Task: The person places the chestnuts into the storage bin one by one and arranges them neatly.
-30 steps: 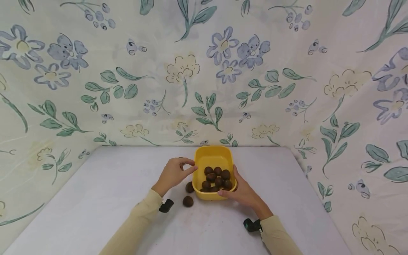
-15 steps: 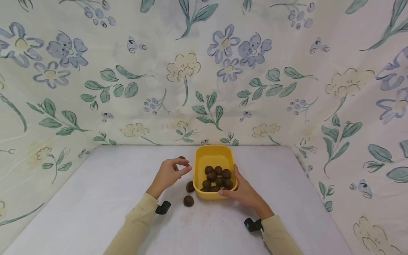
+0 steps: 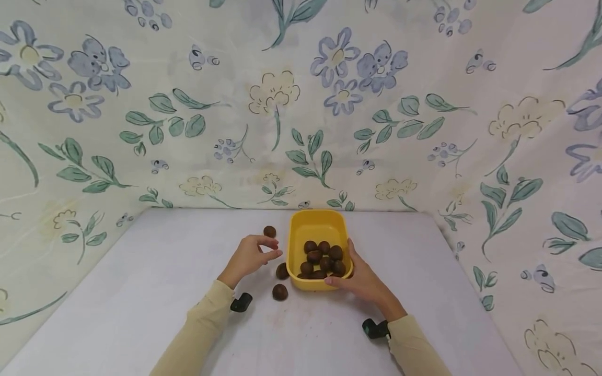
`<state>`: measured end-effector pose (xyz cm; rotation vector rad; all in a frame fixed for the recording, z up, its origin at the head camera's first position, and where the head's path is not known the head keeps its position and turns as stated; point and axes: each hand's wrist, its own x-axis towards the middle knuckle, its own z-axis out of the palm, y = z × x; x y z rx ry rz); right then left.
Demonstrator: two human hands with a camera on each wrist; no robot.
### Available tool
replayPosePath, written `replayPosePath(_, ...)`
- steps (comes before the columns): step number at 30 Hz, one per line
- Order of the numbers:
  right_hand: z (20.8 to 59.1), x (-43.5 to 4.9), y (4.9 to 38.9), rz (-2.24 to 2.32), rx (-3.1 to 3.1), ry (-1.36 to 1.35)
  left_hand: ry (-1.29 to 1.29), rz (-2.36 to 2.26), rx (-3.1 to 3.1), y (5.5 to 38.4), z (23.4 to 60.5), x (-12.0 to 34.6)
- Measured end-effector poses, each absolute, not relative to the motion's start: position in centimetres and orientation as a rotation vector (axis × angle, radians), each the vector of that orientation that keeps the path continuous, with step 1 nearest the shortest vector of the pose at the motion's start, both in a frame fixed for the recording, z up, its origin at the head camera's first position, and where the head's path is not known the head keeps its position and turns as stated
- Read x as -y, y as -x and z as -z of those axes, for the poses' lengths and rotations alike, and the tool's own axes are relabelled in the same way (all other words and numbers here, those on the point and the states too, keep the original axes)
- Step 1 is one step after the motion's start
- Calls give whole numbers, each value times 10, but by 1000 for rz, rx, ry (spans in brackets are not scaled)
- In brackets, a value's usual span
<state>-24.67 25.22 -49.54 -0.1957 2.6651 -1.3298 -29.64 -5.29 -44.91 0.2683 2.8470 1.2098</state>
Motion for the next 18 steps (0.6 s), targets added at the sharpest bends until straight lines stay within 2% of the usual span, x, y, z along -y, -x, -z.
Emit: replayPosePath(18,494,-252,248,1349,-2647,192,-325,-954,-2716,294,458,54)
